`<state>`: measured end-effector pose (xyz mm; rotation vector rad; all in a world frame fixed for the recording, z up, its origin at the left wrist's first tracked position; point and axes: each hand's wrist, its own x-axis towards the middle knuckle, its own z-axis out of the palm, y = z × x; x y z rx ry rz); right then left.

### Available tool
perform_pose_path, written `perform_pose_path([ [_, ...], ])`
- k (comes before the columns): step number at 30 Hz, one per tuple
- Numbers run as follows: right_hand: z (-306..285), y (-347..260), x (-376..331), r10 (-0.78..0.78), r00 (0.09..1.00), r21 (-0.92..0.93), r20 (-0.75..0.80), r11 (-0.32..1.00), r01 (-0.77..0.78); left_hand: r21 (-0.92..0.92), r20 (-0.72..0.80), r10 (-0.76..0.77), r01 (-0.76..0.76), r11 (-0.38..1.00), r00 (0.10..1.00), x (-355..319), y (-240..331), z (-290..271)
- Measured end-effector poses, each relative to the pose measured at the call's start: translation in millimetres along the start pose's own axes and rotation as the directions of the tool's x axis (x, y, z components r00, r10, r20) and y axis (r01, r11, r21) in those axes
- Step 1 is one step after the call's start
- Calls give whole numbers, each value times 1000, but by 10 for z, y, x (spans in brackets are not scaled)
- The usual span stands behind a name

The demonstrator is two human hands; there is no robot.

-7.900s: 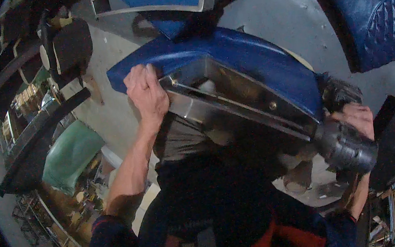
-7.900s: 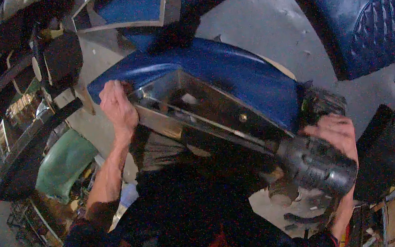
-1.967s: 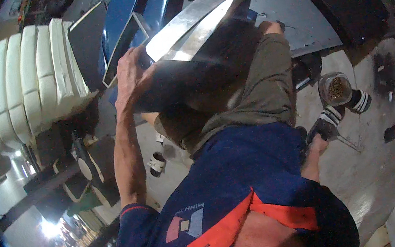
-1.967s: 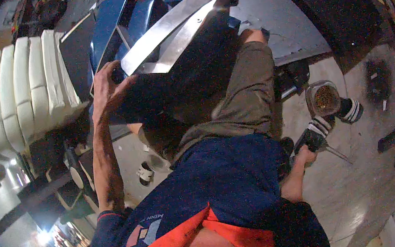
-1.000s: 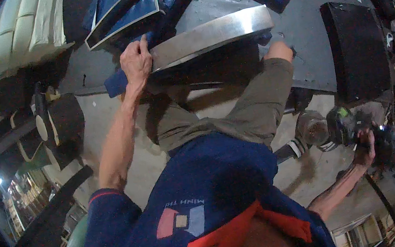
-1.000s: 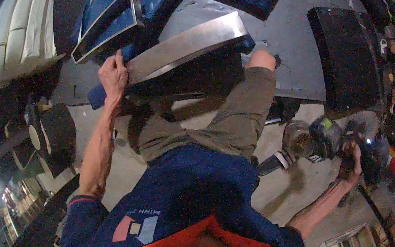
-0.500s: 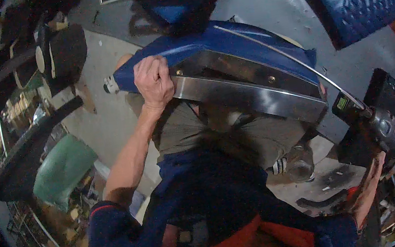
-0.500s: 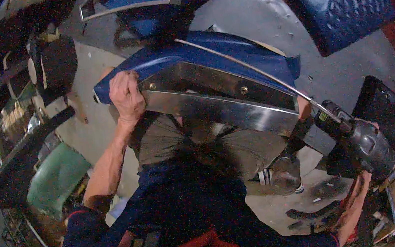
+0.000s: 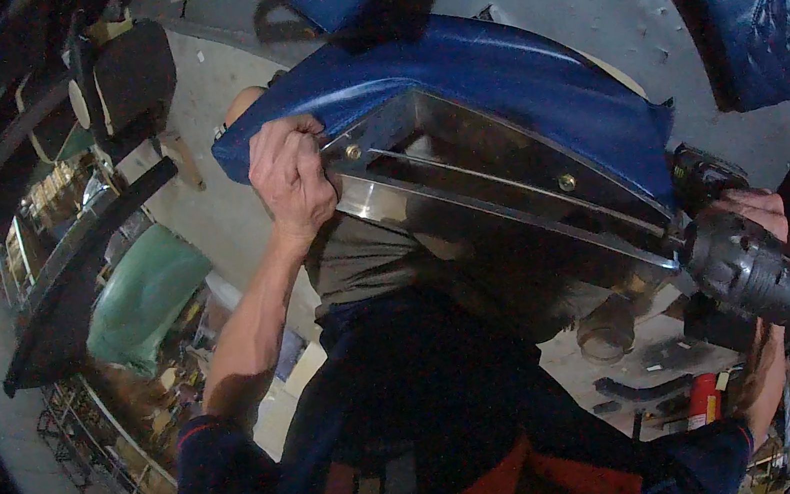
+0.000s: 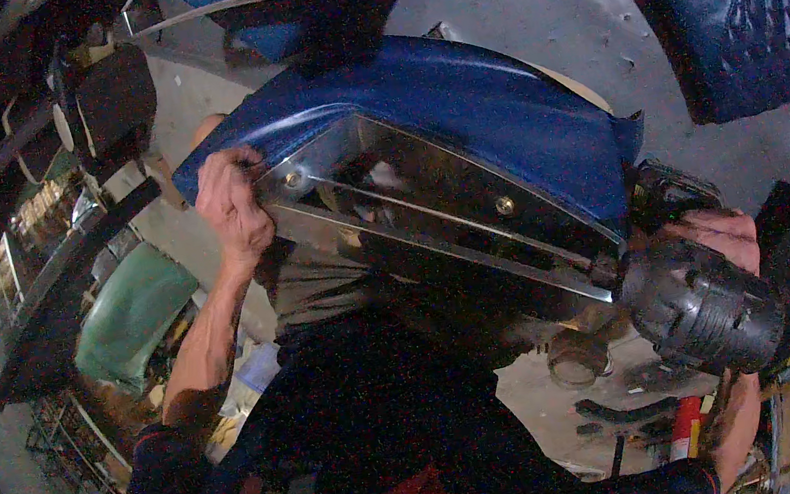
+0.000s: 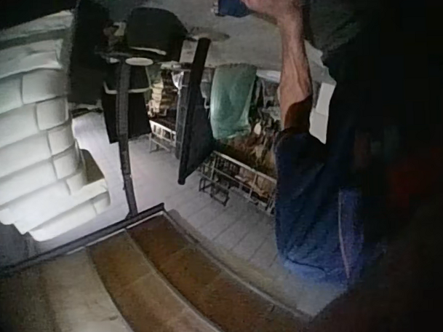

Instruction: The person assembles a blue upholstered chair by attaching a metal frame to the seat base. They position the frame, align it with the seat, and use a power drill to fasten screws, securing the components together.

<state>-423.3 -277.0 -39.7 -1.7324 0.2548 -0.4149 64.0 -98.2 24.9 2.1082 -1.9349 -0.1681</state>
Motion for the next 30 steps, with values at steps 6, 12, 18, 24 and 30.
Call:
perform_pose_path([
  [6, 25, 164, -67, 120, 993, 61, -23, 991, -118, 39, 73, -92, 89, 995, 993, -10, 33, -22],
  [12, 146, 80, 56, 49, 993, 41, -111, 998, -44, -30, 19, -77, 77, 997, 997, -12, -3, 11],
  [18, 181, -5, 175, 118, 978, 136, -172, 986, -95, -23, 15, -69, 69, 997, 998, -16, -16, 30],
  [24, 98, 80, 8, 193, 980, 106, -42, 976, -188, 5, 43, -96, 96, 995, 994, -2, 29, -4],
  [30, 250, 302, -234, 71, 986, 66, -153, 996, -62, -24, 18, -70, 70, 997, 997, 5, 8, 17],
])
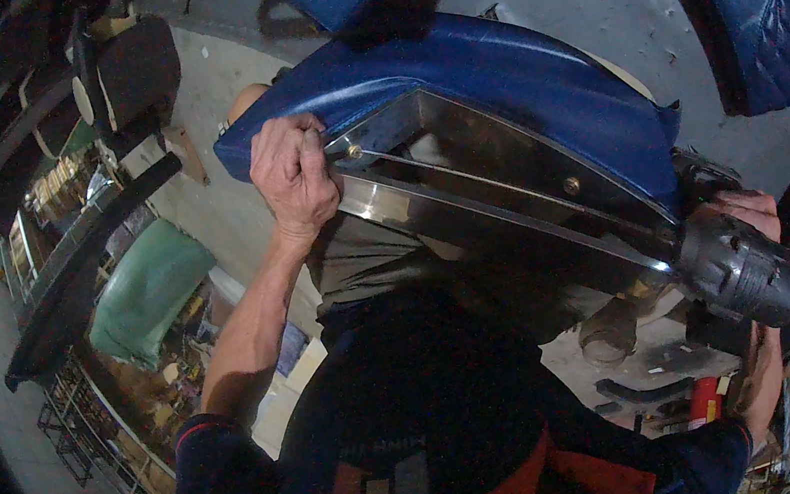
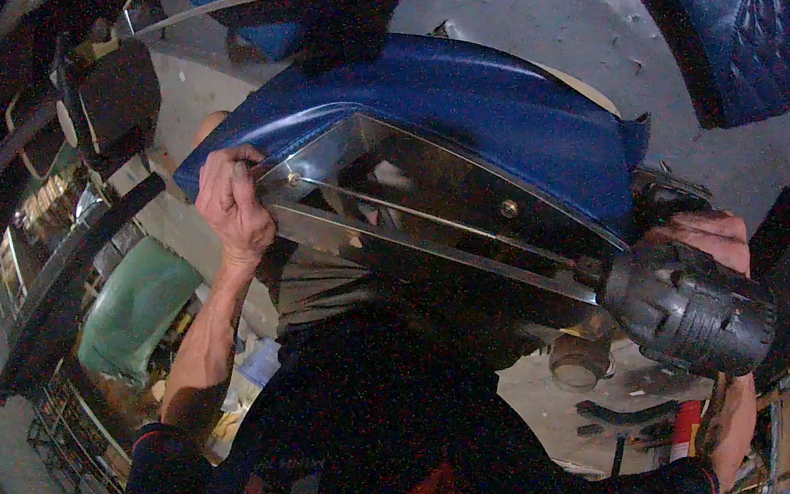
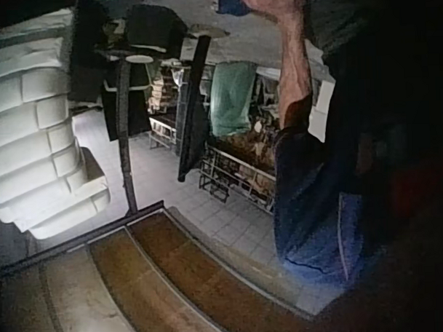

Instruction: The person assembles a blue upholstered chair by attaching a metal frame to the seat base. They position the frame, align it with the seat, and use a power drill to fasten screws, securing the components together.

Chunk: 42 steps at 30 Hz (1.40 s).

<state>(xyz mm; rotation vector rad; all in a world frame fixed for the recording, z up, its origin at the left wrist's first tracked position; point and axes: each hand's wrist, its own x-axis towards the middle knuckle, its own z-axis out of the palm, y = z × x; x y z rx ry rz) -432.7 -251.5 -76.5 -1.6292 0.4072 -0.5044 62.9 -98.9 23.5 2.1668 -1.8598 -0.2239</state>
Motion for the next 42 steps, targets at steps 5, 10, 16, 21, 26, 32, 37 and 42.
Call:
perform_pose_path([
  [5, 8, -121, 110, 26, 1000, 27, 1, 999, -26, -6, -6, -6, 6, 1000, 1000, -12, 2, 3],
  [10, -167, 340, -348, -62, 996, -35, 65, 997, 65, -1, -9, 20, -20, 1000, 1000, 19, -4, 28],
  [16, -97, 111, -16, -16, 993, 89, 115, 996, 5, 21, -9, 34, -34, 999, 999, -13, -12, 9],
  [21, -90, 162, -105, -8, 997, 107, 72, 994, 0, 13, -5, 28, -28, 1000, 1000, 5, -5, 13],
  [26, 40, -75, 86, -5, 1000, 9, 13, 1000, 4, 8, -9, 9, -9, 1000, 1000, -4, -3, 4],
  [32, -59, 67, -7, -28, 996, 48, 81, 999, 24, 5, 2, -5, 5, 1000, 1000, 9, 11, 4],
  [37, 76, -175, 196, 8, 1000, 64, -19, 998, -6, 1, -3, -20, 20, 1000, 1000, -25, 9, -21],
  [42, 5, -671, 605, 265, 964, -13, -5, 964, -266, 8, 4, 24, -24, 1000, 1000, 43, -24, 31],
])
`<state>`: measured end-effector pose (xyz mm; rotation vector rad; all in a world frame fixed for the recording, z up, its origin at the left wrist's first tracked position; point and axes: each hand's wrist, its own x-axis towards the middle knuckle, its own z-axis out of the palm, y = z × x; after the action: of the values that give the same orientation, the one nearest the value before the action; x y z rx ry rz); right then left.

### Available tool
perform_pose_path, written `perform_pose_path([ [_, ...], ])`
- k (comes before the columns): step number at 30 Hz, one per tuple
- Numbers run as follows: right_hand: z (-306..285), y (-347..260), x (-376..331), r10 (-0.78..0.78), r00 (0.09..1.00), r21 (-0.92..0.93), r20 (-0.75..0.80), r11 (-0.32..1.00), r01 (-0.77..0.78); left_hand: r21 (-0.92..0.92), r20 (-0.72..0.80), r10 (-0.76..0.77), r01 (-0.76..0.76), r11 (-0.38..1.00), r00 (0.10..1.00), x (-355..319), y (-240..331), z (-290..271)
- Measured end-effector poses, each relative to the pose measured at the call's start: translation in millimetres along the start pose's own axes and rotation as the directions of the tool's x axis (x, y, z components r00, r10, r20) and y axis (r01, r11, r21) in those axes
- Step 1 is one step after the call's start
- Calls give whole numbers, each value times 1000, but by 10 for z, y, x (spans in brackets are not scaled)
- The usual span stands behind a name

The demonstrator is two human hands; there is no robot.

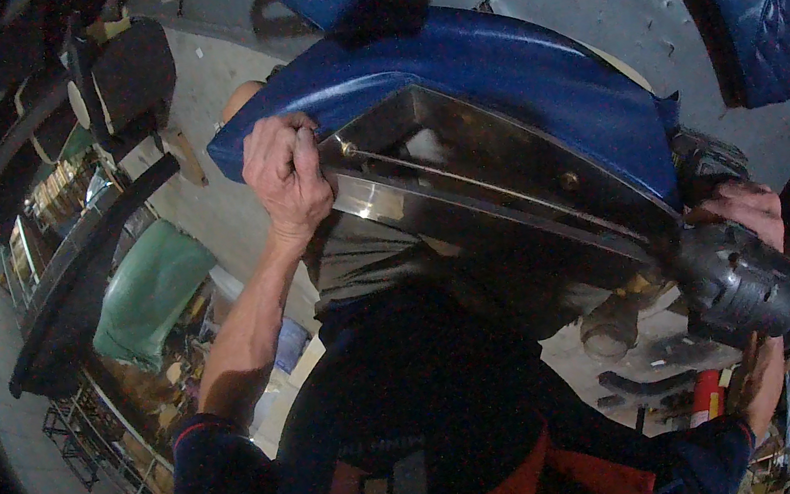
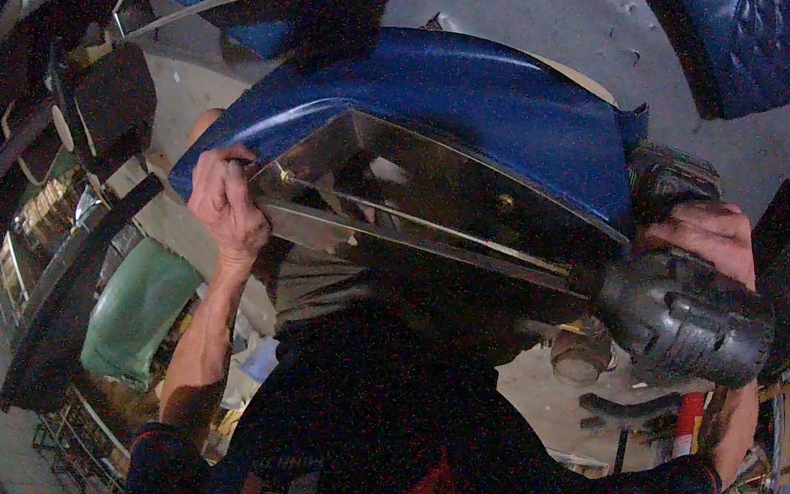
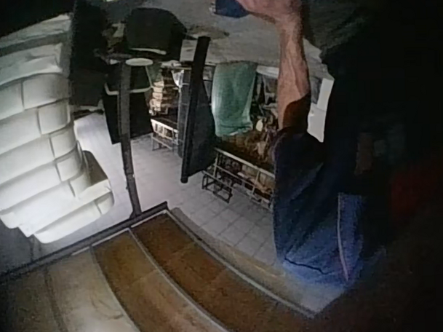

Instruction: The person assembles a blue upholstered chair by attaching a metal frame to the seat base. They position the frame, align it with the seat, and use a power drill to fasten screws, securing the components together.

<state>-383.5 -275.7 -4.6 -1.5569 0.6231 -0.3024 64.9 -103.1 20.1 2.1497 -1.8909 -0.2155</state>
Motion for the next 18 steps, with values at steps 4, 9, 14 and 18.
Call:
perform_pose_path([
  [4, 5, 550, -233, -112, 993, 4, 27, 994, 112, -11, -23, -40, 40, 999, 999, -55, 32, -23],
  [9, 49, 490, -280, -24, 1000, -51, 2, 998, 24, -12, -18, -41, 40, 999, 999, -19, 43, -3],
  [14, 140, 551, -281, -75, 995, -2, -62, 997, 75, -1, -11, -34, 34, 999, 999, -34, 31, -13],
  [18, 100, 491, -235, -81, 997, 29, 3, 996, 81, 4, -8, -40, 40, 999, 999, -40, 84, -35],
])
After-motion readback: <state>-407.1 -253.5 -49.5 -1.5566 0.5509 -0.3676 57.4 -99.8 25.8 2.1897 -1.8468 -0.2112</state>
